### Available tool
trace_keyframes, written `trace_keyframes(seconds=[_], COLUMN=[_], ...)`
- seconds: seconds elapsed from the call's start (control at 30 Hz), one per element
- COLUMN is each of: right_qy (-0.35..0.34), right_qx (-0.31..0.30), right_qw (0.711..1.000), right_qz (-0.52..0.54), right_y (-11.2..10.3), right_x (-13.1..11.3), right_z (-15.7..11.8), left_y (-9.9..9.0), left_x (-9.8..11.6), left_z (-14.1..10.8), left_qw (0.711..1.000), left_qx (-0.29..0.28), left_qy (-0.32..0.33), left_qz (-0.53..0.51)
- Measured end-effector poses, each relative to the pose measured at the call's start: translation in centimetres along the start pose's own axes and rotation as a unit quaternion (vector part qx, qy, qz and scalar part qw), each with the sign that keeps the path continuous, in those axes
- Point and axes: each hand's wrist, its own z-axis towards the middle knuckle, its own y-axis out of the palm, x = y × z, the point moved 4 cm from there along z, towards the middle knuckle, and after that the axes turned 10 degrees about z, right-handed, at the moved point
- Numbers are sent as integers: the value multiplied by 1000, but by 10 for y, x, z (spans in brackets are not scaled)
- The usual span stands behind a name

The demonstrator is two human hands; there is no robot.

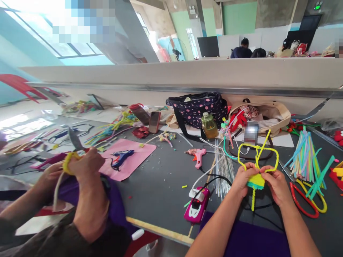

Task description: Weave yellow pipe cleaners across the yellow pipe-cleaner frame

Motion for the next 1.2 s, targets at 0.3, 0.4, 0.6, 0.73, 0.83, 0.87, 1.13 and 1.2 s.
trace_keyframes(seconds=[0.3, 0.4, 0.6, 0.73, 0.83, 0.87, 1.13, 1.2], right_qy=[-18, -18, -26, -37, -41, -45, -52, -53], right_qx=[25, 21, 28, 38, 30, 28, 29, 32], right_qw=[999, 1000, 999, 998, 999, 999, 998, 997], right_qz=[12, 11, 20, 22, 16, 12, 32, 35], right_y=[-4, -3, -6, -11, -14, -14, -11, -11], right_x=[-2, -7, -12, -11, -12, -12, -14, -14], right_z=[2, 2, 4, 5, 6, 6, 5, 5], left_y=[5, 5, 9, 10, 8, 7, -2, -2], left_x=[0, 0, 14, 21, 23, 23, 20, 19], left_z=[0, 0, -9, -11, -11, -11, -8, -7], left_qw=[998, 998, 997, 992, 985, 982, 954, 963], left_qx=[-14, -11, -28, -43, -43, -43, 14, 24], left_qy=[12, 15, 73, 109, 134, 143, 203, 195], left_qz=[-67, -64, -3, 53, 99, 113, 222, 183])
